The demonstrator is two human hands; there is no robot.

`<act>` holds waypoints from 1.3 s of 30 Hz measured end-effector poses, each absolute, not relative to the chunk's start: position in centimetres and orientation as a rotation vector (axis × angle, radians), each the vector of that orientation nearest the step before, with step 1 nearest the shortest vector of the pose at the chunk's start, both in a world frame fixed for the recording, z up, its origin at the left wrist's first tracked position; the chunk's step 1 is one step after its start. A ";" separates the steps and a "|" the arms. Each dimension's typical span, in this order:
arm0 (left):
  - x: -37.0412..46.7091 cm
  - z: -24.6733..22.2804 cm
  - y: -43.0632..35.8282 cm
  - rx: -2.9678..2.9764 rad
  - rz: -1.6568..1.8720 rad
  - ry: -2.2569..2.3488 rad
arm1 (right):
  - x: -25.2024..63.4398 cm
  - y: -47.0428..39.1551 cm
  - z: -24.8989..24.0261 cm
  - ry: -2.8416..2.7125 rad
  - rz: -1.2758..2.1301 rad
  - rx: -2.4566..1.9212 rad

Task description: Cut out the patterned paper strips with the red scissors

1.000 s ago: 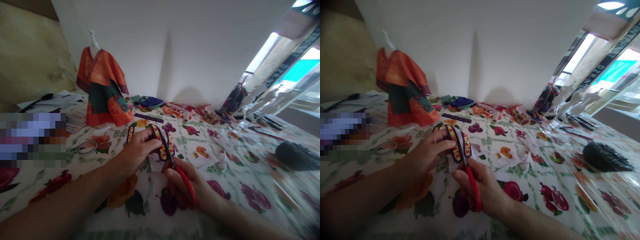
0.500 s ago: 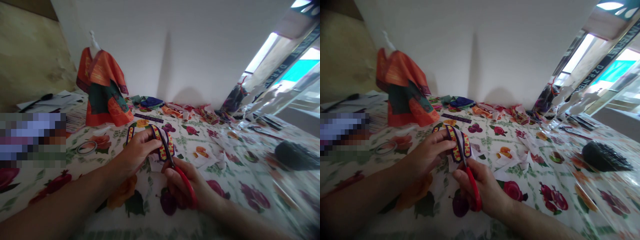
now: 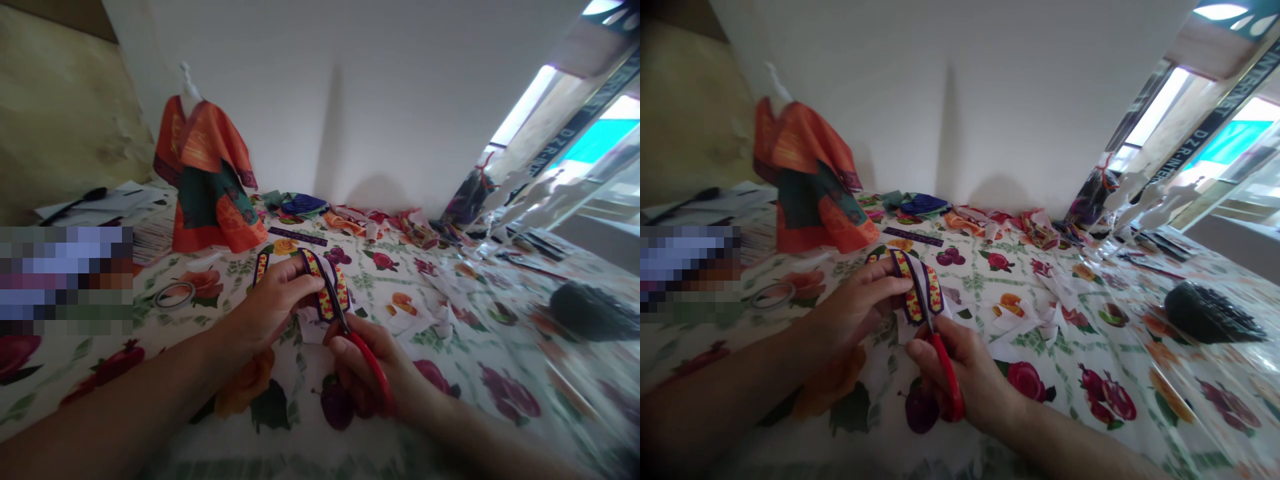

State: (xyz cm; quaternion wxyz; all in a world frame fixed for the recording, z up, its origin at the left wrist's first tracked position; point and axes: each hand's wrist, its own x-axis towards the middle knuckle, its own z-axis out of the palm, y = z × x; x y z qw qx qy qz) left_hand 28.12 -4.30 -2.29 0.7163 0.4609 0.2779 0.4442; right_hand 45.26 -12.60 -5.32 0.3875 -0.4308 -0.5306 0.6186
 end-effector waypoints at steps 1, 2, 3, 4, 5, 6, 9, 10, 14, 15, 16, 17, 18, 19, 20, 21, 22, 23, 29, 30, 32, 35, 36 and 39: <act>28.1 -2.2 -4.2 1.009 0.977 0.622 | 45.3 -12.6 -5.3 -1.361 1.568 -1.094; 28.0 -2.2 -4.2 0.995 0.975 0.631 | 45.3 -12.7 -5.3 -1.366 1.566 -1.096; 28.0 -2.1 -4.1 0.980 0.981 0.642 | 45.3 -12.7 -5.3 -1.370 1.571 -1.101; 27.9 -2.0 -4.0 0.965 0.997 0.652 | 45.4 -12.8 -5.3 -1.373 1.580 -1.106; 27.9 -1.9 -3.9 0.952 1.017 0.659 | 45.4 -12.8 -5.3 -1.374 1.590 -1.109; 27.8 -1.9 -3.8 0.945 1.038 0.660 | 45.4 -12.8 -5.2 -1.376 1.599 -1.110; 27.7 -1.9 -3.6 0.959 1.082 0.652 | 45.3 -12.8 -5.2 -1.374 1.618 -1.107; 27.7 -1.9 -3.6 0.971 1.085 0.650 | 45.3 -12.8 -5.3 -1.372 1.618 -1.103; 27.8 -1.9 -3.7 1.014 1.079 0.671 | 45.5 -12.6 -5.6 -1.370 1.611 -1.072; 27.9 -1.9 -3.7 1.025 1.076 0.677 | 45.5 -12.6 -5.7 -1.368 1.607 -1.062; 27.9 -1.9 -3.8 1.032 1.077 0.683 | 45.6 -12.6 -5.8 -1.368 1.604 -1.052; 27.9 -1.9 -3.8 1.036 1.079 0.688 | 45.6 -12.6 -5.8 -1.368 1.604 -1.042; 28.0 -1.9 -3.8 1.038 1.079 0.689 | 45.6 -12.6 -5.8 -1.367 1.600 -1.033; 28.0 -2.0 -3.8 1.038 1.076 0.687 | 45.6 -12.6 -5.8 -1.367 1.599 -1.026; 28.0 -2.0 -3.8 1.037 1.071 0.684 | 45.6 -12.5 -5.8 -1.367 1.600 -1.022; 28.0 -2.0 -3.8 1.038 1.061 0.685 | 45.6 -12.5 -5.8 -1.366 1.601 -1.019; 27.9 -2.0 -3.8 1.039 1.049 0.688 | 45.6 -12.5 -5.8 -1.365 1.600 -1.018; 27.9 -2.0 -3.8 1.039 1.038 0.692 | 45.6 -12.5 -5.7 -1.363 1.599 -1.018; 27.8 -2.1 -3.9 1.058 1.022 0.698 | 45.6 -12.6 -5.8 -1.359 1.603 -1.011; 27.8 -2.1 -3.9 1.069 1.020 0.700 | 45.6 -12.6 -5.8 -1.358 1.601 -1.014; 27.8 -2.2 -3.9 1.100 1.018 0.699 | 45.7 -12.6 -5.8 -1.360 1.597 -1.011; 27.8 -2.2 -4.1 1.151 1.023 0.696 | 45.7 -12.6 -5.9 -1.358 1.601 -0.994; 27.8 -2.2 -4.1 1.163 1.022 0.700 | 45.7 -12.6 -5.9 -1.351 1.607 -0.988; 27.7 -2.2 -4.1 1.188 1.007 0.713 | 45.7 -12.5 -6.1 -1.348 1.611 -0.982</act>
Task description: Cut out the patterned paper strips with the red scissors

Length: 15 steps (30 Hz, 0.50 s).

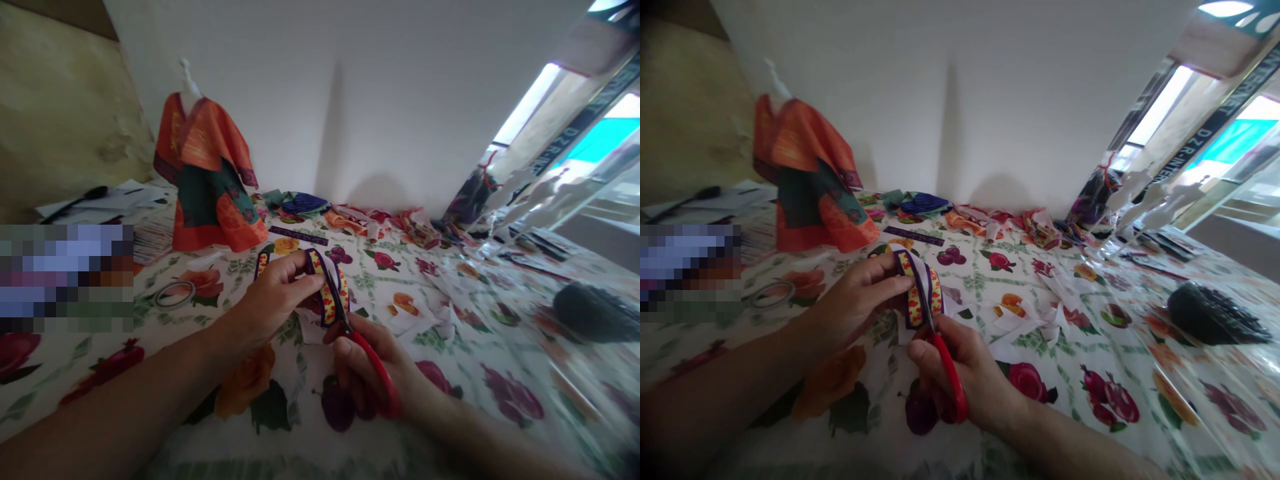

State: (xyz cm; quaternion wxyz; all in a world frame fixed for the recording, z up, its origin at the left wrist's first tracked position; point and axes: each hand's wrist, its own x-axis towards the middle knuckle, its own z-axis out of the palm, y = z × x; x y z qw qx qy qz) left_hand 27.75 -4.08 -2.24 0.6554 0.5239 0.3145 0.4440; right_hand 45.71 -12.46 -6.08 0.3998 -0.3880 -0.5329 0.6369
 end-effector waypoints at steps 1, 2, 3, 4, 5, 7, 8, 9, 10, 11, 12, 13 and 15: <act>27.7 -2.2 -4.1 1.192 1.002 0.714 | 45.7 -12.4 -6.1 -1.349 1.608 -0.981; 27.7 -2.2 -4.0 1.197 0.998 0.716 | 45.7 -12.4 -6.1 -1.350 1.606 -0.982; 27.7 -2.2 -4.0 1.204 0.997 0.719 | 45.7 -12.4 -6.1 -1.349 1.605 -0.984; 27.7 -2.2 -4.0 1.212 0.996 0.723 | 45.7 -12.4 -6.1 -1.346 1.608 -0.985; 27.7 -2.2 -4.0 1.218 0.993 0.729 | 45.7 -12.4 -6.1 -1.343 1.612 -0.983; 27.7 -2.1 -4.0 1.223 0.984 0.737 | 45.6 -12.4 -6.0 -1.341 1.618 -0.982; 27.7 -2.1 -4.0 1.219 0.979 0.738 | 45.6 -12.5 -6.0 -1.342 1.615 -0.982; 27.7 -2.1 -4.0 1.213 0.977 0.738 | 45.6 -12.5 -5.9 -1.342 1.614 -0.978; 27.7 -2.2 -4.0 1.207 0.975 0.737 | 45.6 -12.5 -5.9 -1.343 1.615 -0.975; 27.7 -2.2 -4.0 1.203 0.974 0.736 | 45.7 -12.5 -6.0 -1.342 1.615 -0.970; 27.8 -2.2 -4.1 1.202 0.971 0.734 | 45.7 -12.5 -6.0 -1.341 1.619 -0.964; 27.7 -2.3 -4.1 1.201 0.969 0.732 | 45.7 -12.5 -6.0 -1.341 1.620 -0.960; 27.7 -2.4 -4.1 1.197 0.967 0.727 | 45.7 -12.5 -6.1 -1.342 1.615 -0.956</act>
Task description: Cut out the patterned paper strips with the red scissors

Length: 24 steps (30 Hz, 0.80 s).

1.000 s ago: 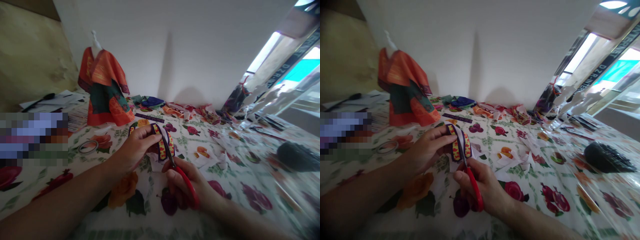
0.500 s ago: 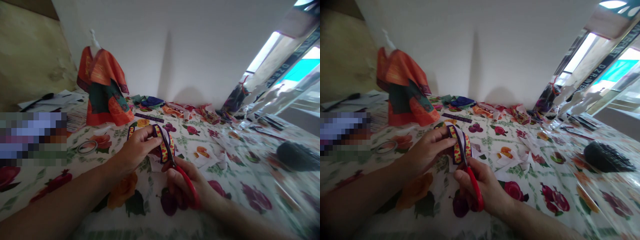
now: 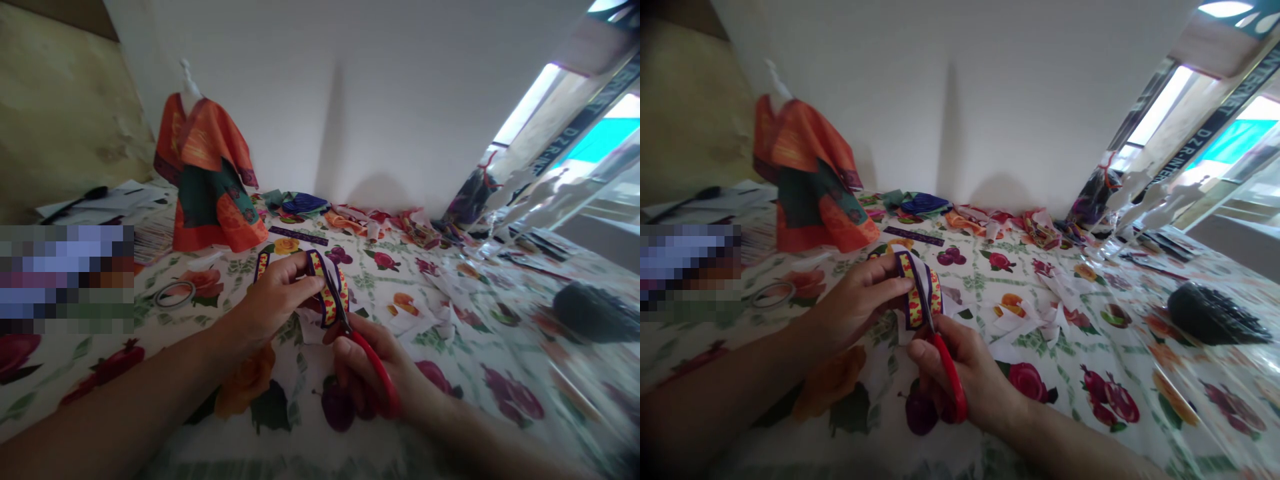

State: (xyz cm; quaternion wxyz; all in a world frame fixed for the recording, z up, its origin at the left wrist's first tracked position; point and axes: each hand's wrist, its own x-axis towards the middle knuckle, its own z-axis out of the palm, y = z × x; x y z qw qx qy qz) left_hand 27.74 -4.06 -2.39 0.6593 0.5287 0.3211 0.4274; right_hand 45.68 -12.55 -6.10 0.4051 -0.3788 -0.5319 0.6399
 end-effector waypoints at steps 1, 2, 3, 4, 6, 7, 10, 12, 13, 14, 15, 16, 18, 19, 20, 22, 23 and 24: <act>27.7 -2.4 -4.0 1.194 0.966 0.723 | 45.7 -12.6 -6.1 -1.347 1.612 -0.955; 27.8 -2.5 -4.0 1.190 0.968 0.718 | 45.7 -12.6 -6.1 -1.351 1.610 -0.952; 27.8 -2.6 -4.0 1.188 0.969 0.713 | 45.7 -12.6 -6.1 -1.355 1.609 -0.949; 27.8 -2.6 -4.0 1.186 0.972 0.707 | 45.7 -12.6 -6.0 -1.359 1.606 -0.946; 27.8 -2.6 -4.0 1.183 0.972 0.705 | 45.7 -12.6 -6.0 -1.368 1.602 -0.948; 27.8 -2.6 -4.0 1.182 0.973 0.707 | 45.7 -12.5 -6.0 -1.372 1.597 -0.952; 27.8 -2.5 -4.0 1.176 0.978 0.713 | 45.7 -12.5 -6.0 -1.362 1.607 -0.956; 27.8 -2.5 -4.1 1.168 0.978 0.714 | 45.6 -12.5 -6.0 -1.346 1.616 -0.948; 27.8 -2.5 -4.1 1.166 0.977 0.715 | 45.6 -12.6 -6.1 -1.338 1.620 -0.944; 27.8 -2.5 -4.1 1.166 0.978 0.715 | 45.5 -12.6 -6.1 -1.334 1.619 -0.940; 27.8 -2.5 -4.1 1.169 0.981 0.716 | 45.5 -12.6 -6.1 -1.333 1.617 -0.939; 27.8 -2.6 -4.1 1.171 0.983 0.718 | 45.4 -12.6 -6.1 -1.334 1.614 -0.938; 27.9 -2.6 -4.0 1.170 0.983 0.720 | 45.4 -12.6 -6.2 -1.331 1.610 -0.935; 27.9 -2.6 -4.0 1.166 0.984 0.720 | 45.4 -12.6 -6.2 -1.331 1.609 -0.939; 27.9 -2.6 -4.0 1.163 0.986 0.720 | 45.4 -12.7 -6.1 -1.329 1.611 -0.947; 28.0 -2.5 -4.1 1.154 0.988 0.720 | 45.4 -12.7 -6.1 -1.326 1.614 -0.958; 28.0 -2.5 -4.1 1.150 0.989 0.725 | 45.4 -12.7 -6.0 -1.325 1.615 -0.960; 28.0 -2.5 -4.1 1.146 0.986 0.734 | 45.4 -12.7 -6.0 -1.324 1.615 -0.960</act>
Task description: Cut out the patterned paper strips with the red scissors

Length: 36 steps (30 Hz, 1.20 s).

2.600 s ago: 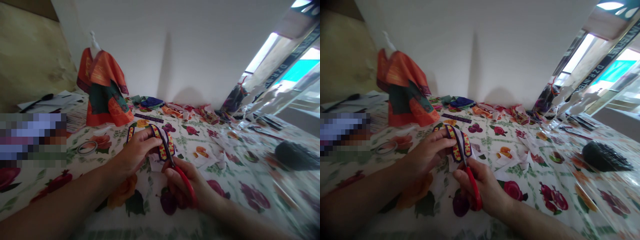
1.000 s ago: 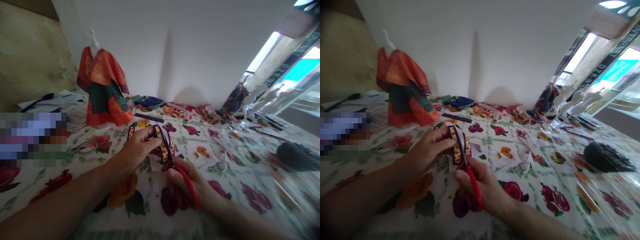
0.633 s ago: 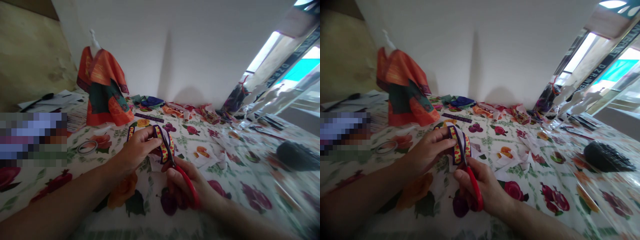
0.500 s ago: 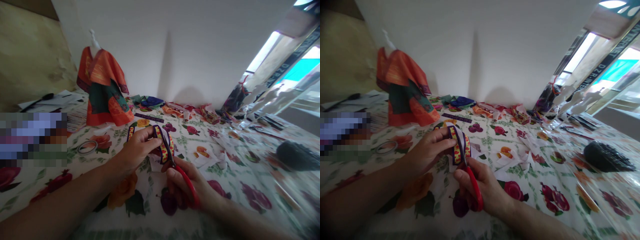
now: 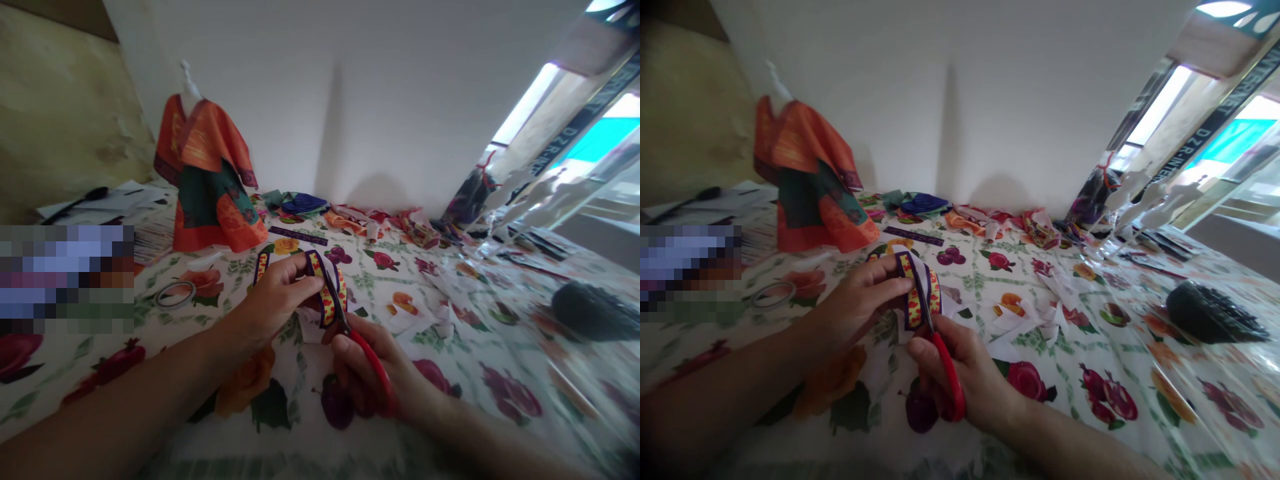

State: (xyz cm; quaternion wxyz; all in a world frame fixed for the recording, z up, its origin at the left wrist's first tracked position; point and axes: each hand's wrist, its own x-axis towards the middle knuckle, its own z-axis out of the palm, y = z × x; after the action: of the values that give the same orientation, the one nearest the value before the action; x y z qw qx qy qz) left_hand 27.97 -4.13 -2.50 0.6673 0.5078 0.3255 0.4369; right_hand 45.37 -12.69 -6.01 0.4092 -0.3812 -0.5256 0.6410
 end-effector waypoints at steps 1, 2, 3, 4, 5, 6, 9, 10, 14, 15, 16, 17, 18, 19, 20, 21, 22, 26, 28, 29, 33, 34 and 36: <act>28.0 -2.5 -4.2 1.143 0.983 0.744 | 45.4 -12.7 -6.0 -1.323 1.615 -0.956; 27.9 -2.5 -4.2 1.142 0.982 0.750 | 45.4 -12.6 -6.0 -1.323 1.615 -0.953; 27.9 -2.6 -4.2 1.146 0.984 0.749 | 45.3 -12.6 -6.0 -1.326 1.616 -0.954; 27.9 -2.6 -4.2 1.150 0.985 0.746 | 45.3 -12.6 -6.0 -1.326 1.614 -0.957; 27.9 -2.6 -4.2 1.153 0.986 0.741 | 45.3 -12.6 -6.0 -1.325 1.612 -0.961; 27.9 -2.6 -4.2 1.154 0.986 0.738 | 45.3 -12.6 -6.0 -1.323 1.612 -0.962; 27.9 -2.6 -4.2 1.148 0.982 0.740 | 45.2 -12.6 -6.0 -1.308 1.624 -0.970; 27.9 -2.5 -4.2 1.145 0.983 0.739 | 45.1 -12.6 -6.0 -1.305 1.628 -0.976; 27.9 -2.4 -4.2 1.134 0.977 0.735 | 45.1 -12.7 -6.0 -1.300 1.624 -0.996; 27.9 -2.3 -4.2 1.132 0.976 0.739 | 45.1 -12.7 -6.0 -1.300 1.624 -0.991; 28.0 -2.3 -4.2 1.132 0.975 0.744 | 45.1 -12.7 -6.0 -1.300 1.624 -0.986; 28.0 -2.3 -4.2 1.130 0.980 0.749 | 45.1 -12.7 -6.1 -1.298 1.623 -0.982; 28.0 -2.3 -4.2 1.128 0.984 0.751 | 45.1 -12.7 -6.1 -1.299 1.622 -0.981; 28.0 -2.2 -4.3 1.126 0.988 0.749 | 45.2 -12.7 -6.1 -1.300 1.624 -0.980; 28.0 -2.2 -4.3 1.123 0.991 0.747 | 45.2 -12.7 -6.1 -1.302 1.624 -0.982; 28.0 -2.2 -4.3 1.120 0.992 0.749 | 45.2 -12.7 -6.1 -1.303 1.624 -0.987; 28.1 -2.2 -4.4 1.119 0.994 0.752 | 45.2 -12.7 -6.1 -1.304 1.621 -0.993; 28.1 -2.2 -4.5 1.118 1.011 0.754 | 45.2 -12.8 -6.0 -1.295 1.617 -1.012; 28.1 -2.2 -4.4 1.120 1.022 0.738 | 45.1 -12.7 -6.0 -1.290 1.618 -1.010; 28.1 -2.2 -4.4 1.124 1.026 0.734 | 45.1 -12.7 -6.0 -1.284 1.620 -1.010; 28.2 -2.1 -4.5 1.131 1.030 0.730 | 45.1 -12.6 -6.1 -1.282 1.624 -1.016; 28.2 -2.1 -4.5 1.126 1.027 0.728 | 45.1 -12.7 -6.1 -1.286 1.623 -1.015; 28.2 -2.1 -4.5 1.117 1.019 0.732 | 45.0 -12.7 -6.1 -1.295 1.621 -1.008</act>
State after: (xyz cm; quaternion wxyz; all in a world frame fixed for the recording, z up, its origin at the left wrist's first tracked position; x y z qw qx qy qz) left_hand 28.18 -4.54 -2.10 0.6674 0.4951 0.3246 0.4518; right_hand 45.02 -12.69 -6.10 0.4055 -0.3993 -0.5133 0.6425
